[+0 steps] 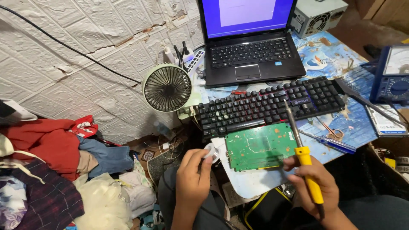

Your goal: Soldering and disassembling components on a circuit board using a soldering iron and screwdriver at a repair bench.

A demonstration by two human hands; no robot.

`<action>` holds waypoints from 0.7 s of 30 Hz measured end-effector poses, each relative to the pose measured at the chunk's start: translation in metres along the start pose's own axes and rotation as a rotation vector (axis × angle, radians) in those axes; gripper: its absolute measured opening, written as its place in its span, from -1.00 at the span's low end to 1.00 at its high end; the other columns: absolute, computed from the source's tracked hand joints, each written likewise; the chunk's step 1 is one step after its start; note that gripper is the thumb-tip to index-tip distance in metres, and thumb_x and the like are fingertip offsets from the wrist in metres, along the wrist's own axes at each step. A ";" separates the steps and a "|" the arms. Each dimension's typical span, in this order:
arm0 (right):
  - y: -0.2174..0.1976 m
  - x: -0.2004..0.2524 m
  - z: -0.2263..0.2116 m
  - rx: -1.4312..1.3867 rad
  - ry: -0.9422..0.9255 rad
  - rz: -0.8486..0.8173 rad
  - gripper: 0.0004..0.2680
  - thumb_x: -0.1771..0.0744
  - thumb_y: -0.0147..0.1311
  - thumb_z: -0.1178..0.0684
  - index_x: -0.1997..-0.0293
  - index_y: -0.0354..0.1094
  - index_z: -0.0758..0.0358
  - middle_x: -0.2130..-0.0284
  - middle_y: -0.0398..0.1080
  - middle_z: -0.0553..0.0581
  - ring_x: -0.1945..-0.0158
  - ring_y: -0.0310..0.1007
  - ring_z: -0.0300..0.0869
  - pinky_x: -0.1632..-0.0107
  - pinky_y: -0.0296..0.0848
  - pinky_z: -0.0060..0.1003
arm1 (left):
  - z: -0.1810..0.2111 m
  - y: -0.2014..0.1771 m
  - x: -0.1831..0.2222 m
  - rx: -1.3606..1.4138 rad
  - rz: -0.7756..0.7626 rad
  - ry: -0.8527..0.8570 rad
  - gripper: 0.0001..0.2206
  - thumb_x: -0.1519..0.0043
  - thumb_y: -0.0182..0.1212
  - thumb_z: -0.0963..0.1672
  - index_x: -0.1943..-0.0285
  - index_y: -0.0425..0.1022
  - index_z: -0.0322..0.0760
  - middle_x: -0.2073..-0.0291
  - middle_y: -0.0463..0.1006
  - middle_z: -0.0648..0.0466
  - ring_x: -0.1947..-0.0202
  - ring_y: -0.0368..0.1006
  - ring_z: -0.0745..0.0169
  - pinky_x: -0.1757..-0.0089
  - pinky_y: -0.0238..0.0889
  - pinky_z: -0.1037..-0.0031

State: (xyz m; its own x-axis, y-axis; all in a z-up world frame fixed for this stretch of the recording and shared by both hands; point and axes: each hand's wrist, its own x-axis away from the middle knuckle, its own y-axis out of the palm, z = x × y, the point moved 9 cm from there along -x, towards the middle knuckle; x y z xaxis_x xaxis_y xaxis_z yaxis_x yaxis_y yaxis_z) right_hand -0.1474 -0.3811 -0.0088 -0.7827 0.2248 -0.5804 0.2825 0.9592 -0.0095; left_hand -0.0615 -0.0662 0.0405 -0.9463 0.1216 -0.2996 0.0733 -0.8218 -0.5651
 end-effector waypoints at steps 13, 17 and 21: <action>0.039 0.009 -0.043 -0.128 -0.059 -0.081 -0.73 -0.31 0.34 0.25 -0.02 0.30 0.12 0.05 0.56 0.38 0.05 0.72 0.02 -0.18 0.71 -0.13 | 0.074 0.040 0.044 0.313 -0.319 0.151 -0.69 -0.55 0.11 0.00 -0.13 0.66 -0.28 -0.03 0.59 -0.04 -0.03 0.62 0.02 -0.07 0.40 0.32; 0.028 0.009 -0.045 -0.086 0.078 0.081 -0.82 -0.30 0.32 0.29 0.16 0.39 0.13 0.21 0.55 0.30 0.17 0.63 -0.10 -0.06 0.64 -0.27 | 0.076 0.062 0.046 0.420 -0.424 0.040 -0.67 -0.55 0.10 0.03 -0.15 0.64 -0.26 -0.09 0.56 -0.01 -0.13 0.58 0.05 -0.14 0.36 0.31; 0.012 0.021 -0.037 -0.096 0.082 0.202 -0.78 -0.29 0.33 0.31 0.12 0.36 0.15 0.16 0.56 0.33 0.09 0.64 -0.08 -0.14 0.65 -0.24 | 0.083 0.079 0.049 0.481 -0.480 0.057 -0.69 -0.56 0.11 -0.03 -0.22 0.59 -0.35 -0.10 0.51 -0.05 -0.03 0.51 0.07 -0.03 0.40 0.31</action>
State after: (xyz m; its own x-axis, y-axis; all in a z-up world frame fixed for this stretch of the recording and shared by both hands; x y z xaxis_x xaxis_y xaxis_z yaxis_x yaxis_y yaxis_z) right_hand -0.1812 -0.3585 0.0092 -0.7594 0.4230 -0.4943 0.3868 0.9045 0.1797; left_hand -0.1280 -0.1714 0.0447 -0.8200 0.5527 -0.1490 -0.5109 -0.8240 -0.2448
